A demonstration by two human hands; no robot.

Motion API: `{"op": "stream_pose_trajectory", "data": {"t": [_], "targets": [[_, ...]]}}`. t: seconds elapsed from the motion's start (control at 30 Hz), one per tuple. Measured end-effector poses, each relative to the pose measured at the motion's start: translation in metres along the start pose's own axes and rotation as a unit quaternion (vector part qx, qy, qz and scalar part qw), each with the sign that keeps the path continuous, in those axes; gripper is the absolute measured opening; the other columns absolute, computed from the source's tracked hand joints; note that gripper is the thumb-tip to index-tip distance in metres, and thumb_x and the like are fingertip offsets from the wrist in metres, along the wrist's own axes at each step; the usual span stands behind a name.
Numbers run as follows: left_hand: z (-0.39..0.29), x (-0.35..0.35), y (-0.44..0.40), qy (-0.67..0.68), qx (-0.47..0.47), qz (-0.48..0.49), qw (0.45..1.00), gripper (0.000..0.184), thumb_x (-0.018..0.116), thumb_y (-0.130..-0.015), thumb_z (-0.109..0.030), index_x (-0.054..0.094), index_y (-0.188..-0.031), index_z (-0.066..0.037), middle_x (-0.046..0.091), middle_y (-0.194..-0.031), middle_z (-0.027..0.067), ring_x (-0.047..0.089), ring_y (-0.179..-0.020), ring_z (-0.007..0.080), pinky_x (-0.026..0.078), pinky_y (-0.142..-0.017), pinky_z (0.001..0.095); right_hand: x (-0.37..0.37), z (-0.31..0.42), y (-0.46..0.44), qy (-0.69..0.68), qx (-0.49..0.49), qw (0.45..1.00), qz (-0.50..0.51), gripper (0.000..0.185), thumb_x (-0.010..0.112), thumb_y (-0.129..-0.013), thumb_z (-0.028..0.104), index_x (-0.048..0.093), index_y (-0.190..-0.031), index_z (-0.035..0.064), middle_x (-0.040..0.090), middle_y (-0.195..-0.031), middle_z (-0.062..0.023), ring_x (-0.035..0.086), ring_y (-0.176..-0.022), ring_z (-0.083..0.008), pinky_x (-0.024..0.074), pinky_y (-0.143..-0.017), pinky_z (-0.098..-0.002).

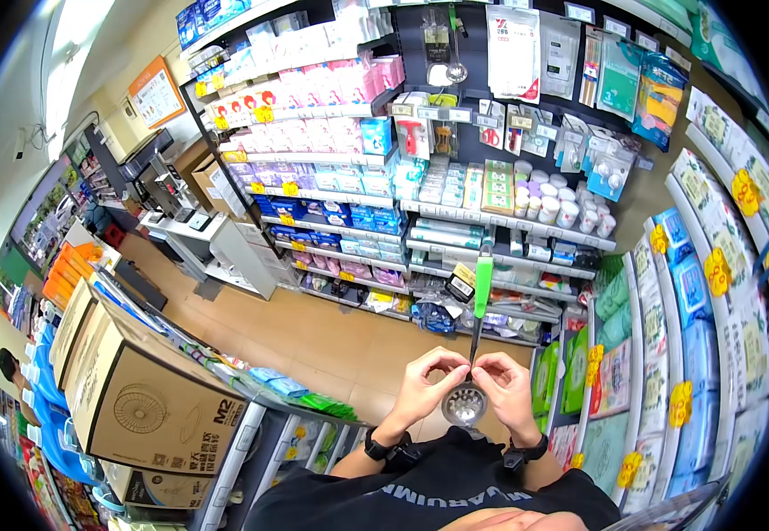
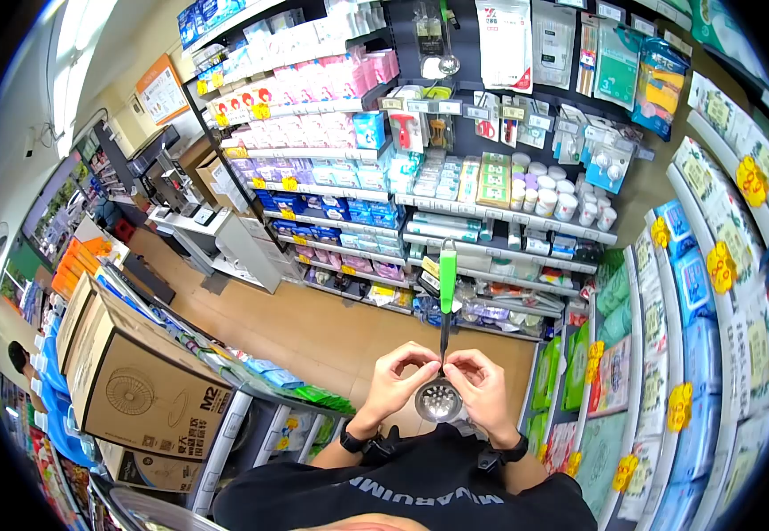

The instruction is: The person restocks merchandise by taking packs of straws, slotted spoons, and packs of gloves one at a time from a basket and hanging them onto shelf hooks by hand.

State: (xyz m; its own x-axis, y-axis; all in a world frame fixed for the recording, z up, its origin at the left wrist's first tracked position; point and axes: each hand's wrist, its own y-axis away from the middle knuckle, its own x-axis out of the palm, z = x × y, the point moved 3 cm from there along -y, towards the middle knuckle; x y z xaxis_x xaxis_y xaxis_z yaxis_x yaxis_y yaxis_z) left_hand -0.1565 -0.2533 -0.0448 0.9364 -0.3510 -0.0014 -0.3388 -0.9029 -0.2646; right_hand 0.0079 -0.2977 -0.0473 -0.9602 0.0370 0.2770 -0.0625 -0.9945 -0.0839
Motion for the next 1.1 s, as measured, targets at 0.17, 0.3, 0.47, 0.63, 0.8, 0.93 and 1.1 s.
{"op": "stream_pose_trajectory", "data": {"t": [0.17, 0.3, 0.47, 0.63, 0.8, 0.93, 1.1], "targets": [[0.015, 0.033, -0.065, 0.005, 0.027, -0.012, 1.000, 0.016, 0.073, -0.091, -0.006, 0.071, -0.104, 0.001, 0.071, -0.099, 0.0066, 0.066, -0.087, 0.0111, 0.053, -0.080, 0.0266, -0.050, 0.016, -0.056, 0.011, -0.013, 1.000, 0.014, 0.015, 0.068, -0.094, 0.000, 0.064, -0.108, -0.0045, 0.067, -0.101, -0.0051, 0.065, -0.094, -0.0096, 0.0526, -0.087, -0.0238], [0.027, 0.055, -0.101, 0.029, 0.010, -0.016, 0.999, 0.014, 0.072, -0.091, -0.003, 0.070, -0.104, 0.002, 0.069, -0.101, 0.0066, 0.066, -0.092, 0.0123, 0.052, -0.085, 0.0268, -0.081, 0.023, -0.090, -0.001, -0.013, 1.000, 0.025, 0.015, 0.067, -0.094, 0.000, 0.065, -0.108, -0.0045, 0.067, -0.102, -0.0050, 0.065, -0.095, -0.0096, 0.0523, -0.087, -0.0238], [0.039, 0.063, -0.135, 0.039, -0.005, -0.049, 0.998, 0.015, 0.072, -0.091, -0.003, 0.069, -0.105, 0.002, 0.069, -0.101, 0.0064, 0.066, -0.091, 0.0116, 0.053, -0.083, 0.0258, -0.100, 0.023, -0.131, 0.006, -0.006, 0.999, 0.037, 0.015, 0.067, -0.094, 0.001, 0.064, -0.108, -0.0042, 0.067, -0.102, -0.0049, 0.065, -0.095, -0.0092, 0.0520, -0.087, -0.0236], [0.037, 0.053, -0.180, -0.037, 0.015, -0.070, 0.997, 0.015, 0.073, -0.090, -0.003, 0.070, -0.105, 0.002, 0.070, -0.099, 0.0059, 0.066, -0.088, 0.0105, 0.053, -0.081, 0.0248, -0.105, 0.027, -0.189, 0.016, -0.023, 0.998, 0.061, 0.014, 0.067, -0.095, 0.002, 0.064, -0.107, -0.0042, 0.068, -0.101, -0.0050, 0.065, -0.094, -0.0092, 0.0527, -0.085, -0.0237], [0.033, 0.031, -0.240, -0.055, 0.053, -0.098, 0.992, 0.014, 0.073, -0.090, -0.004, 0.070, -0.103, 0.001, 0.070, -0.091, 0.0039, 0.065, -0.081, 0.0081, 0.052, -0.075, 0.0234, -0.094, 0.041, -0.256, 0.040, -0.058, 0.995, 0.070, 0.015, 0.068, -0.095, 0.003, 0.064, -0.107, -0.0043, 0.068, -0.103, -0.0060, 0.065, -0.096, -0.0095, 0.0530, -0.088, -0.0240], [0.022, 0.006, -0.298, -0.054, 0.100, -0.092, 0.989, 0.013, 0.072, -0.091, -0.005, 0.070, -0.102, 0.002, 0.071, -0.092, 0.0046, 0.065, -0.081, 0.0082, 0.052, -0.075, 0.0241, -0.078, 0.058, -0.314, 0.046, -0.082, 0.994, 0.060, 0.013, 0.068, -0.094, 0.004, 0.064, -0.105, -0.0016, 0.067, -0.099, -0.0025, 0.063, -0.092, -0.0075, 0.0510, -0.082, -0.0217], [0.008, -0.030, -0.381, -0.033, 0.116, -0.072, 0.990, 0.016, 0.072, -0.092, -0.008, 0.070, -0.103, 0.003, 0.072, -0.092, 0.0044, 0.063, -0.080, 0.0073, 0.051, -0.075, 0.0238, -0.059, 0.080, -0.395, 0.053, -0.141, 0.988, 0.041, 0.016, 0.071, -0.093, 0.006, 0.065, -0.105, -0.0022, 0.068, -0.102, -0.0050, 0.065, -0.097, -0.0105, 0.0527, -0.089, -0.0242]]}}
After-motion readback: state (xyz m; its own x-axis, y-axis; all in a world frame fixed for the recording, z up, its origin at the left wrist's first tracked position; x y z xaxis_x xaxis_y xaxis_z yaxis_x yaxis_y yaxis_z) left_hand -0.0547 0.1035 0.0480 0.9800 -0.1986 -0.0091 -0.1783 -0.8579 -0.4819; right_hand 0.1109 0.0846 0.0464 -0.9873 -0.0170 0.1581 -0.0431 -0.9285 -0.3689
